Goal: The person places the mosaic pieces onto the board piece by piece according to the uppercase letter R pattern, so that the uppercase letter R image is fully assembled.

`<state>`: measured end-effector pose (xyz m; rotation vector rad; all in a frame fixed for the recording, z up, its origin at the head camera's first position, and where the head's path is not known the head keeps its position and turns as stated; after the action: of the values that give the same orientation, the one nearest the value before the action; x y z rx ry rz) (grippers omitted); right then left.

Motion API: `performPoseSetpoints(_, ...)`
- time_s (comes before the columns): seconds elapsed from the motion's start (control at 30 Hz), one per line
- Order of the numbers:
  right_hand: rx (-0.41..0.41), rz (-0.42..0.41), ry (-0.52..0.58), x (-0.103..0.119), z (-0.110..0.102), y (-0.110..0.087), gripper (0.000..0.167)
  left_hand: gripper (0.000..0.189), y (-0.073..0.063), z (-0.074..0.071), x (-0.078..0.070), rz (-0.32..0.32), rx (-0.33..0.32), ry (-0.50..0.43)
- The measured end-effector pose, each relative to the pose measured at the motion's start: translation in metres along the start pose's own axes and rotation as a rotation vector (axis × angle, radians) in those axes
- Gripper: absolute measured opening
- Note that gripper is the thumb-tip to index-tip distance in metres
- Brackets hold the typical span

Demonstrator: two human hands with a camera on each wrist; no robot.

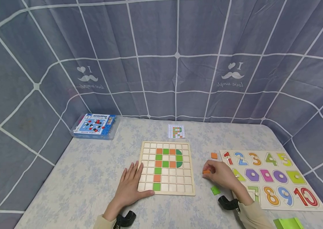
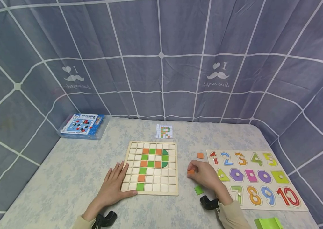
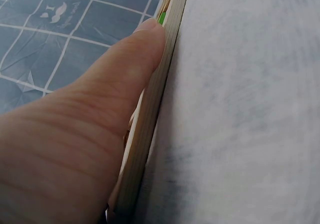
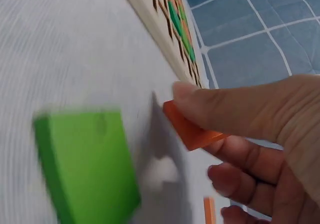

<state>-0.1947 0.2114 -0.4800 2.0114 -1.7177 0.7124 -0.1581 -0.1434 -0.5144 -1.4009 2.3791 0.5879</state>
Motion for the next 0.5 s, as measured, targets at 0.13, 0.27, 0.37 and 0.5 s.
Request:
performPoseSetpoints(0.13,-0.02,0.002,0.064,0.015,0.006,0.006,0.022,0.112,0.0,-0.001,-0.001,-0.002,0.0,-0.004)
performPoseSetpoints(0.27,-0.017,0.003,0.101,0.035,0.018,0.012,0.023,0.111,0.0,-0.002,-0.001,-0.002,0.0,-0.001)
performPoseSetpoints(0.37,-0.007,-0.026,0.124,0.05,0.029,0.017,0.023,0.111,0.0,-0.002,-0.002,-0.002,0.002,0.0)
performPoseSetpoints(0.5,-0.003,-0.086,0.153,0.066,0.046,0.023,0.02,0.111,0.0,-0.001,-0.002,-0.002,0.001,0.002)
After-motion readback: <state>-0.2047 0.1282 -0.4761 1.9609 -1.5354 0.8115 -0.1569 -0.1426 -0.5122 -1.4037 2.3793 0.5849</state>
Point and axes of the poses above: each hand's wrist, its own y-axis towards the middle knuckle, its own z-axis out of the palm, x = y × z, the point moved 3 cm from there along y, towards the middle knuckle, and after that the axes turned 9 degrees about z, right-handed, at the moved point
